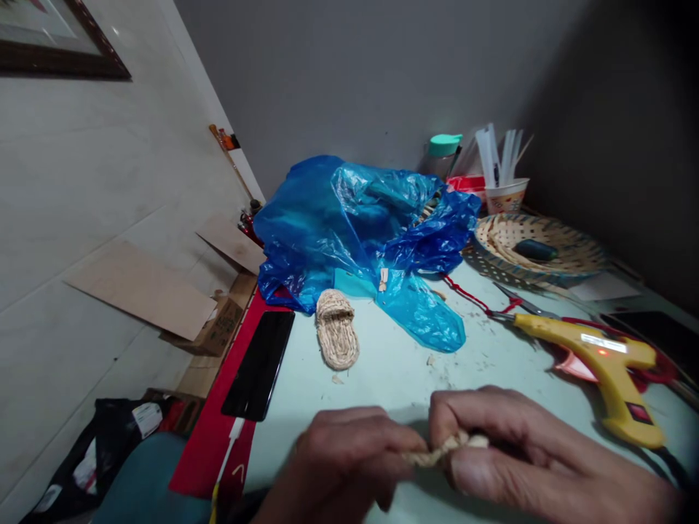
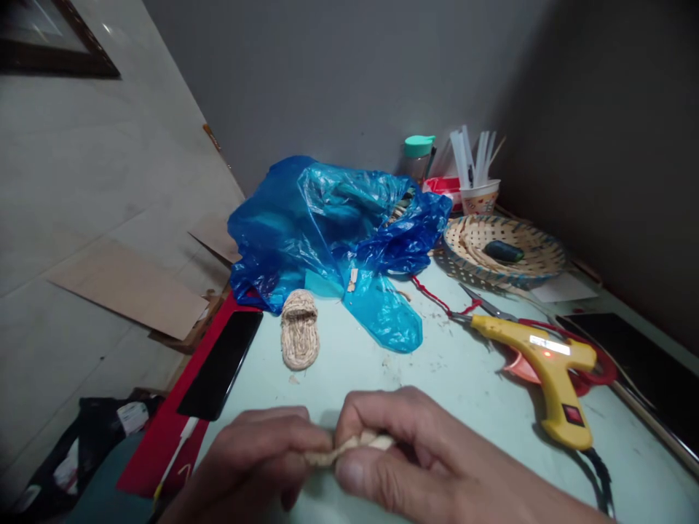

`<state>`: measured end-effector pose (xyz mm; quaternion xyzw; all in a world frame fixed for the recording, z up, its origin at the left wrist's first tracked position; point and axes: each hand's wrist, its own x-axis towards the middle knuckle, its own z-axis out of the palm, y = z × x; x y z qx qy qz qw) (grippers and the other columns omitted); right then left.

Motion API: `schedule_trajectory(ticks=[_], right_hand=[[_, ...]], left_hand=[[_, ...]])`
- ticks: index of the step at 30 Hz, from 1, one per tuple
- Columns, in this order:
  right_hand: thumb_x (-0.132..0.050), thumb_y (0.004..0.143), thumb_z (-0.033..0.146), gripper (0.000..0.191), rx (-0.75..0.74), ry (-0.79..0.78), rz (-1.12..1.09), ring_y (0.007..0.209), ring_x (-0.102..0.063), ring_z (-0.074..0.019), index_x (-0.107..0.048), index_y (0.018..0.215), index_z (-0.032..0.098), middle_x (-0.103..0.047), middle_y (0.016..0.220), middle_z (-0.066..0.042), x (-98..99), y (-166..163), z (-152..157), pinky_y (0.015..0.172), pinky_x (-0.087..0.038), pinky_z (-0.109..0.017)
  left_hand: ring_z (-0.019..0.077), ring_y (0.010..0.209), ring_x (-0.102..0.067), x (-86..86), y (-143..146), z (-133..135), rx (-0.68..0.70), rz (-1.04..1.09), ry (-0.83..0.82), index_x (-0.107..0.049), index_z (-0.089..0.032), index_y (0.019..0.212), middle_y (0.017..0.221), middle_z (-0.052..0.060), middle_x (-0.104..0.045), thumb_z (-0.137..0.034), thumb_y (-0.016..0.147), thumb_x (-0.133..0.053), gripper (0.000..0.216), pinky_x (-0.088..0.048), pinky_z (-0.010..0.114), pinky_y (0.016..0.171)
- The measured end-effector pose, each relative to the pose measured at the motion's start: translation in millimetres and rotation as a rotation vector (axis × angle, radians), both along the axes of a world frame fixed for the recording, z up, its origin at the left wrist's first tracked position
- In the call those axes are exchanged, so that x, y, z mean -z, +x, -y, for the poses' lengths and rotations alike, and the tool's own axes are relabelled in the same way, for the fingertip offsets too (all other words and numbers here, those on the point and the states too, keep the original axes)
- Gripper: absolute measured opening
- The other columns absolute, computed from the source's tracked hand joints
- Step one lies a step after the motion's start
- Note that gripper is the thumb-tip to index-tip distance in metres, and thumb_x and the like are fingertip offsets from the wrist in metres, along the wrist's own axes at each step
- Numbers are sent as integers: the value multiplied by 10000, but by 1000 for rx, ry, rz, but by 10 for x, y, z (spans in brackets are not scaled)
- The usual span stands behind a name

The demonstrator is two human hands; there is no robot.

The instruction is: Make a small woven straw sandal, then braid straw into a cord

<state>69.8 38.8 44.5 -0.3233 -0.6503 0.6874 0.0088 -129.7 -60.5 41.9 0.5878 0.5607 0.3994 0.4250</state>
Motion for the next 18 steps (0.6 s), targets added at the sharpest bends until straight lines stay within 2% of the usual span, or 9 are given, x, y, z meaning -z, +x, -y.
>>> schedule_trajectory(ticks=[3, 8, 10, 14, 16, 18], right_hand=[[-583, 843, 532, 309, -57, 26, -6, 744, -440, -162, -621, 837, 225, -505, 774, -2, -47, -4, -153, 626, -348, -238], [-525, 908, 459, 274, -152, 157, -74, 737, -448, -144, -638, 853, 216, -522, 784, 2, -20, -172, -367, 621, -332, -228], [-507, 916, 466, 289, -100, 161, -99, 648, -402, -119, -619, 855, 207, -468, 711, 18, 52, -288, -416, 562, -299, -221], [-521, 896, 479, 319, 66, 36, -122, 535, -268, -86, -524, 778, 183, -330, 617, 58, 254, -503, -478, 486, -216, -215], [-535, 883, 463, 316, 102, -23, -122, 531, -263, -79, -491, 753, 177, -347, 628, 58, 335, -565, -514, 485, -208, -214], [-520, 890, 446, 313, 66, 6, -113, 538, -293, -81, -496, 746, 170, -393, 640, 46, 386, -586, -562, 491, -220, -221]], left_hand=[[146, 676, -598, -13, -235, -52, 2, -198, -28, -735, -254, 920, 725, 11, -655, -254, 891, -511, 226, -466, 222, 664], [142, 818, -610, -28, -598, -105, -5, -396, -66, -663, -217, 895, 870, -3, -679, -232, 903, -483, 180, -442, 207, 740], [151, 832, -603, -16, -678, -144, -27, -439, -97, -635, -218, 929, 897, -4, -674, -266, 906, -484, 160, -440, 222, 737], [163, 766, -590, 107, -746, -237, -69, -511, -80, -637, -197, 919, 829, 12, -653, -317, 931, -443, 229, -437, 256, 703], [168, 791, -590, 193, -754, -272, -105, -554, -31, -651, -185, 904, 854, 29, -651, -306, 938, -434, 251, -437, 271, 725], [173, 839, -584, 266, -757, -293, -119, -611, 15, -669, -180, 902, 908, 43, -650, -258, 929, -463, 222, -437, 283, 756]])
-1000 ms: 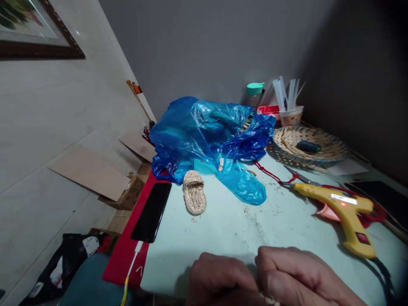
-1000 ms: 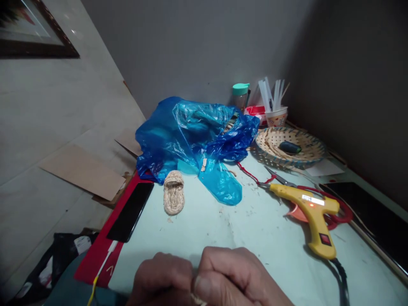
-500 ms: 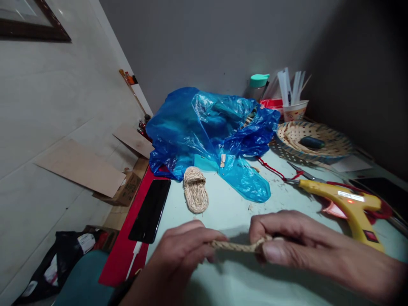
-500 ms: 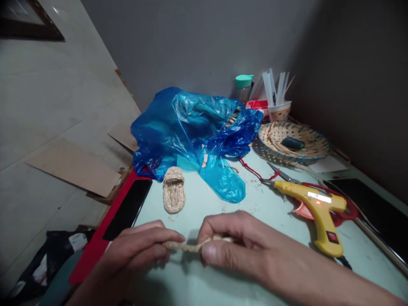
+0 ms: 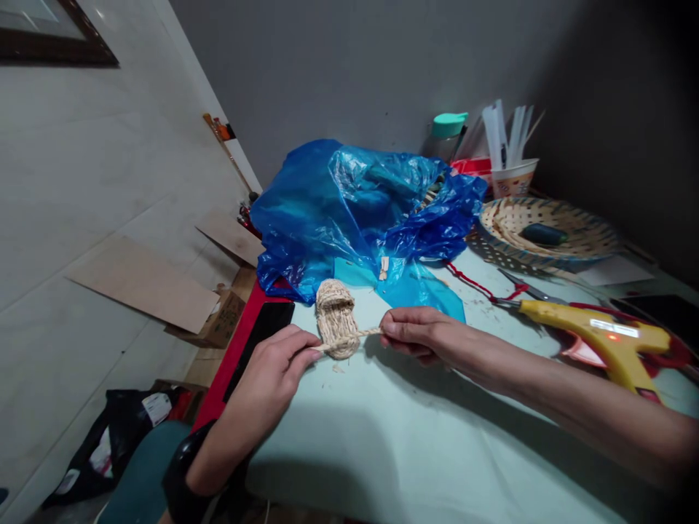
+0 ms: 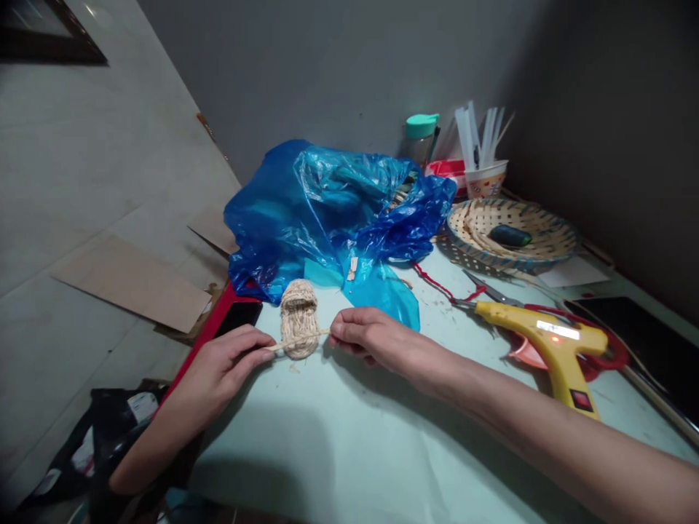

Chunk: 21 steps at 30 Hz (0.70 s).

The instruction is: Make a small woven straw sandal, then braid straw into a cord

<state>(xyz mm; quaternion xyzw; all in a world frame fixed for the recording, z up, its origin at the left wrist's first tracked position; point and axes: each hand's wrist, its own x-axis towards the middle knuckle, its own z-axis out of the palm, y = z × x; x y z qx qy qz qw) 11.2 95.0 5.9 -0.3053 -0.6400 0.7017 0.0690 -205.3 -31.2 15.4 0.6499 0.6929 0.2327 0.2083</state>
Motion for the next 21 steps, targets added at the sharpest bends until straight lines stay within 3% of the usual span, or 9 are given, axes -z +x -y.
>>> schedule_trajectory(ticks=[3, 7, 10, 13, 18, 21], right_hand=[[-497, 919, 384, 287, -161, 325, 13, 612, -411, -110, -582, 758, 162, -502, 673, 14, 35, 20, -77, 555, -297, -237], [-450, 965, 349, 279, -266, 747, -2, 801, -547, -174, -684, 952, 199, -659, 863, -32, 62, 28, -122, 711, -378, -282], [-431, 983, 323, 280, -301, 881, -39, 885, -571, -199, -676, 1020, 192, -683, 956, -65, 84, -38, -124, 755, -390, -302], [-429, 987, 288, 254, -306, 927, -52, 853, -574, -192, -656, 1019, 180, -684, 927, -68, 121, -135, -160, 727, -385, -294], [-525, 950, 273, 179, -275, 1153, -70, 905, -519, -203, -693, 935, 215, -657, 950, -53, 205, -241, -248, 776, -316, -327], [-572, 924, 280, 164, -206, 1318, -43, 956, -469, -222, -718, 859, 247, -622, 999, -47, 200, -272, -234, 799, -263, -363]], left_hand=[[181, 845, -554, 62, -6, -10, 57, -153, 47, -694, -175, 890, 891, 50, -639, -182, 913, -496, 199, -427, 301, 749], [192, 830, -514, 81, -38, -22, 138, -354, 164, -706, -175, 872, 840, 57, -625, -110, 905, -486, 232, -412, 323, 725], [200, 877, -506, 76, -76, -62, 209, -402, 236, -707, -185, 878, 852, 57, -627, -67, 894, -473, 262, -414, 358, 791], [215, 961, -493, 72, -98, -115, 277, -463, 292, -704, -196, 872, 900, 55, -622, -74, 894, -476, 259, -377, 418, 890], [215, 803, -412, 71, -55, -153, 175, -725, 319, -708, -218, 795, 785, 50, -525, -120, 912, -453, 297, -306, 367, 689], [212, 750, -392, 75, -17, -152, 186, -798, 301, -690, -207, 819, 750, 53, -518, -118, 917, -437, 285, -266, 351, 639]])
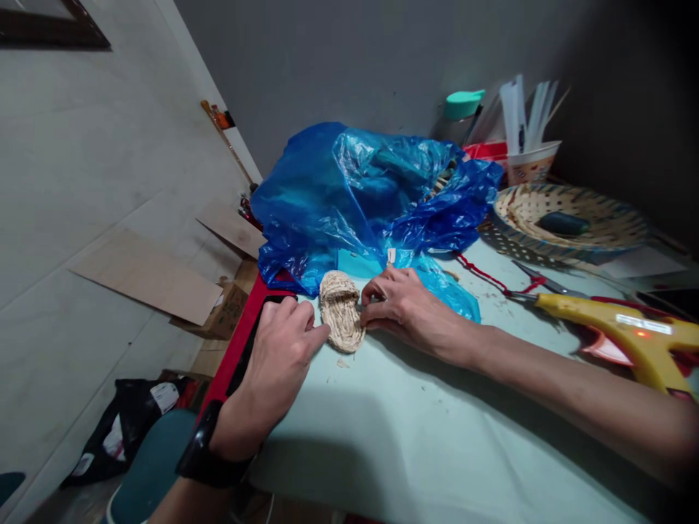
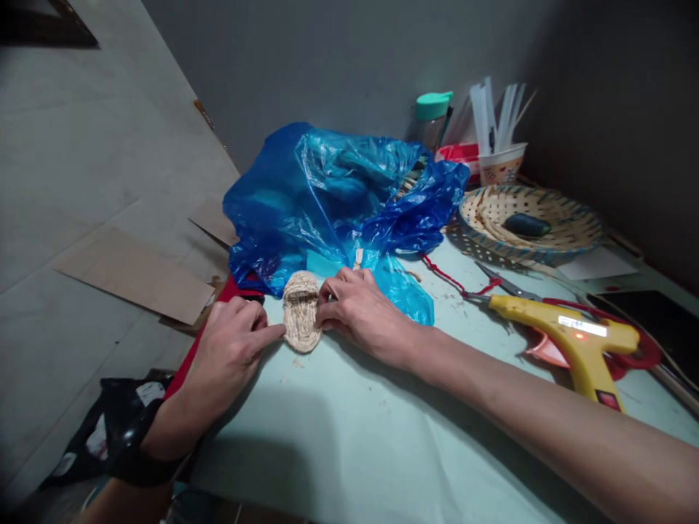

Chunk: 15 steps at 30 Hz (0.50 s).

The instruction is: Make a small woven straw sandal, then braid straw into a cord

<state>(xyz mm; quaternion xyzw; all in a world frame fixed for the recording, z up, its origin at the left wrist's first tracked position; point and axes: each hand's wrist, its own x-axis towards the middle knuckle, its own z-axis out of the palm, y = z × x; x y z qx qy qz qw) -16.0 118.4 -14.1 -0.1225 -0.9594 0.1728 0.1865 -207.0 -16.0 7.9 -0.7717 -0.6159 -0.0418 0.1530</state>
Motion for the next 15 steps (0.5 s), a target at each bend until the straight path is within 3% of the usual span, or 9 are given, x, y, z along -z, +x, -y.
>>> schedule_trajectory(ticks=[7, 15], right_hand=[[-502, 963, 255, 228, -54, 99, 30, 888, -452, -203, -716, 886, 236, -612, 928, -49, -76, -45, 50, 742, -232, -354], [-502, 958, 179, 201, -47, 81, -1, 857, -519, -182, -699, 942, 219, -635, 943, -43, 4, -28, 10, 701, -236, -325]], left_hand=[[182, 656, -411, 26, 55, 30, -39, -29, -39, -654, -170, 783, 742, 49, -553, -25, 855, -426, 279, -290, 318, 603], [179, 660, -497, 109, 3, 30, -78, 10, 51, -705, -190, 976, 798, 46, -636, -59, 844, -488, 286, -370, 305, 614]])
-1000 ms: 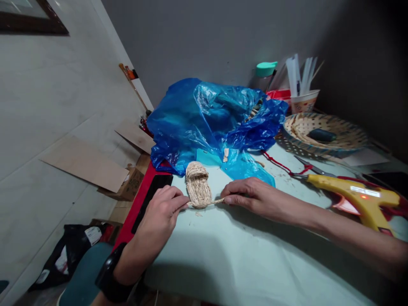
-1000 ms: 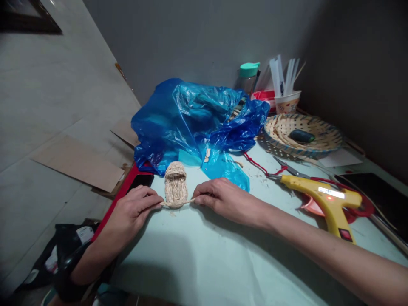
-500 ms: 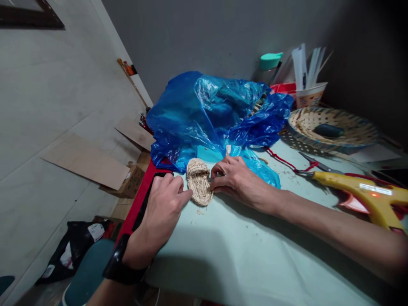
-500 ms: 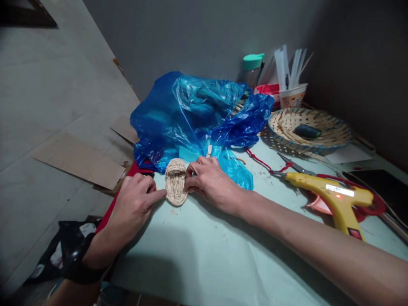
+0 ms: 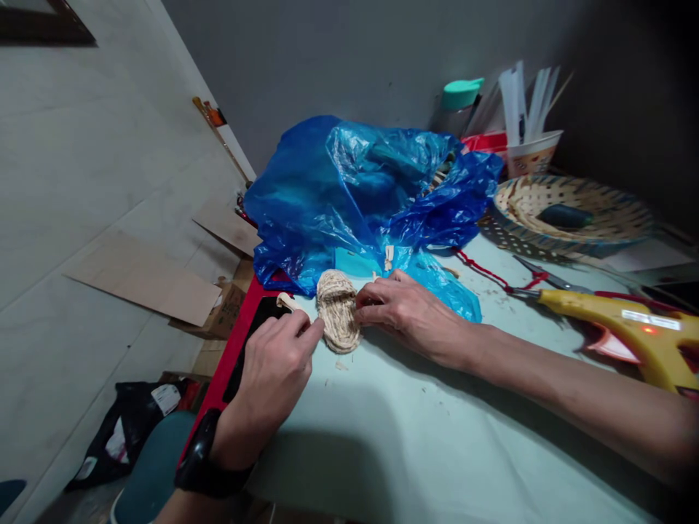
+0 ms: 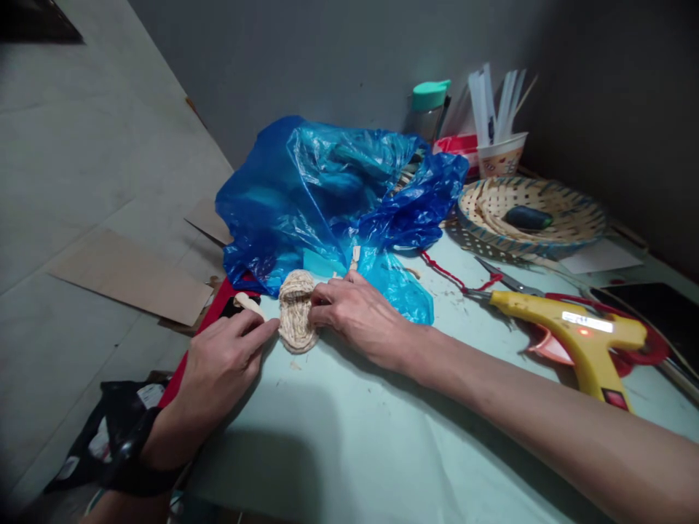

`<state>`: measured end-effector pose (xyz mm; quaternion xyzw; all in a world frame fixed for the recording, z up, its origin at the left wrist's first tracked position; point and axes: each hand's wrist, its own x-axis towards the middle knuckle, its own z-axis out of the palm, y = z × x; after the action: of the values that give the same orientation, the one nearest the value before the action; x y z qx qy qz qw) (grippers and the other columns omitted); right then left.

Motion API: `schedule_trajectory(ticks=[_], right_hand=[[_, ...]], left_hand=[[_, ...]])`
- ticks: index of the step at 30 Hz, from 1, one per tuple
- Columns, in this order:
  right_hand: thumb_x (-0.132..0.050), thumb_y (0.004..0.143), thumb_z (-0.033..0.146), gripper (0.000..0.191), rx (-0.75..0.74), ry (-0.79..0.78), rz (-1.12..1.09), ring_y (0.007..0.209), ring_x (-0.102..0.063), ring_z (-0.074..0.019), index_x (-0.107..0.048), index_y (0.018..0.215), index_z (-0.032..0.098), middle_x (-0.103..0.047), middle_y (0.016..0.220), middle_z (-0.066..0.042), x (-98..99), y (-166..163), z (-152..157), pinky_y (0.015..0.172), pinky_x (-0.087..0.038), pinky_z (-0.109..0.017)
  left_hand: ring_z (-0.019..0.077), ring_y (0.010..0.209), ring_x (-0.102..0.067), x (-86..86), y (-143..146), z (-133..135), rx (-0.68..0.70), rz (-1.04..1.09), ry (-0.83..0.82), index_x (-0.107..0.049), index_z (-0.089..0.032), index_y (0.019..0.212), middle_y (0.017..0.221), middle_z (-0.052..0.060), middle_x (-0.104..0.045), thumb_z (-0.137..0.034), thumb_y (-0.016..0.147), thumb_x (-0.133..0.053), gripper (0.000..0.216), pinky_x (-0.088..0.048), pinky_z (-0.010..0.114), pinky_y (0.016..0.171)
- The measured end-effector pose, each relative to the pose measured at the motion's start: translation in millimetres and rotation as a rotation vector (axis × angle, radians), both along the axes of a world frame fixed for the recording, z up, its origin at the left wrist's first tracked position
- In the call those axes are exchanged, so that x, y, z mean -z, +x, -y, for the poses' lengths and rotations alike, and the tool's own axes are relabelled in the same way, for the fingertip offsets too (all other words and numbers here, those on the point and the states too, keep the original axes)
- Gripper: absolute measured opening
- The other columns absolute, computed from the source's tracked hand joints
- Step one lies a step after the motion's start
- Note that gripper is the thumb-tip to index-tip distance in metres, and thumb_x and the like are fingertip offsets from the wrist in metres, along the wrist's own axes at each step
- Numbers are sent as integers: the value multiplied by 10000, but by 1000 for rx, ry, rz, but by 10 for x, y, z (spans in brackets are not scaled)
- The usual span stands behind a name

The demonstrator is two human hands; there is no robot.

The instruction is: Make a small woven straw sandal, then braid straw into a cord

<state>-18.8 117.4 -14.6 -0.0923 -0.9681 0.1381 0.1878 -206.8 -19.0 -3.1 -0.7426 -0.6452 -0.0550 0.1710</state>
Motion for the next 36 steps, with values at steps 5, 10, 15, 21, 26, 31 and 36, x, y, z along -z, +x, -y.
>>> schedule_trajectory(ticks=[5, 10, 15, 21, 26, 31, 36], right_hand=[[-526, 941, 157, 180, -33, 29, 12, 894, -541, -197, -699, 952, 207, -646, 939, -46, 37, -40, 0, 731, -269, -333], [-561, 915, 141, 143, -37, 58, 39, 829, -545, -183, -696, 918, 188, -638, 888, -43, 64, -42, 10, 717, -307, -324], [-535, 915, 102, 174, -26, 2, 43, 923, -565, -207, -687, 965, 168, -639, 979, -71, 65, -22, 77, 783, -385, -334], [-487, 889, 52, 241, 28, -224, -72, 892, -603, -188, -701, 931, 155, -626, 1045, -90, 99, -20, 178, 709, -454, -281], [-503, 873, 38, 230, 90, -338, -146, 919, -627, -184, -710, 880, 140, -630, 1078, -94, 184, -5, 233, 776, -465, -284], [-564, 867, 64, 167, 208, -463, -192, 896, -619, -180, -697, 802, 141, -658, 990, -72, 181, 56, 308, 776, -457, -290], [-589, 849, 34, 195, 296, -547, -280, 906, -594, -161, -683, 950, 173, -637, 993, -44, 72, 288, 454, 785, -453, -285]], left_hand=[[187, 709, -574, 73, -8, 4, -19, 163, -72, -705, -171, 1026, 853, 69, -659, -37, 835, -503, 309, -429, 284, 603], [170, 837, -647, 156, 25, 54, 41, 439, -32, -700, -126, 1053, 928, 81, -693, -46, 864, -504, 283, -492, 257, 766], [175, 797, -654, 185, 135, 47, -36, 521, 38, -716, -118, 1017, 885, 77, -702, -152, 889, -551, 212, -493, 273, 747], [174, 772, -645, 161, 276, 48, -190, 589, 26, -732, -159, 958, 873, 53, -685, -163, 879, -561, 188, -484, 285, 707], [175, 795, -646, 167, 374, 103, -264, 710, 53, -743, -166, 939, 897, 54, -690, -175, 864, -583, 177, -488, 296, 747], [167, 799, -643, 226, 540, 130, -295, 909, 121, -762, -175, 886, 880, 54, -679, -165, 839, -604, 164, -501, 280, 744], [131, 759, -645, 190, 857, 138, -249, 1174, 306, -768, -162, 805, 820, 43, -632, -154, 791, -646, 123, -521, 194, 667]])
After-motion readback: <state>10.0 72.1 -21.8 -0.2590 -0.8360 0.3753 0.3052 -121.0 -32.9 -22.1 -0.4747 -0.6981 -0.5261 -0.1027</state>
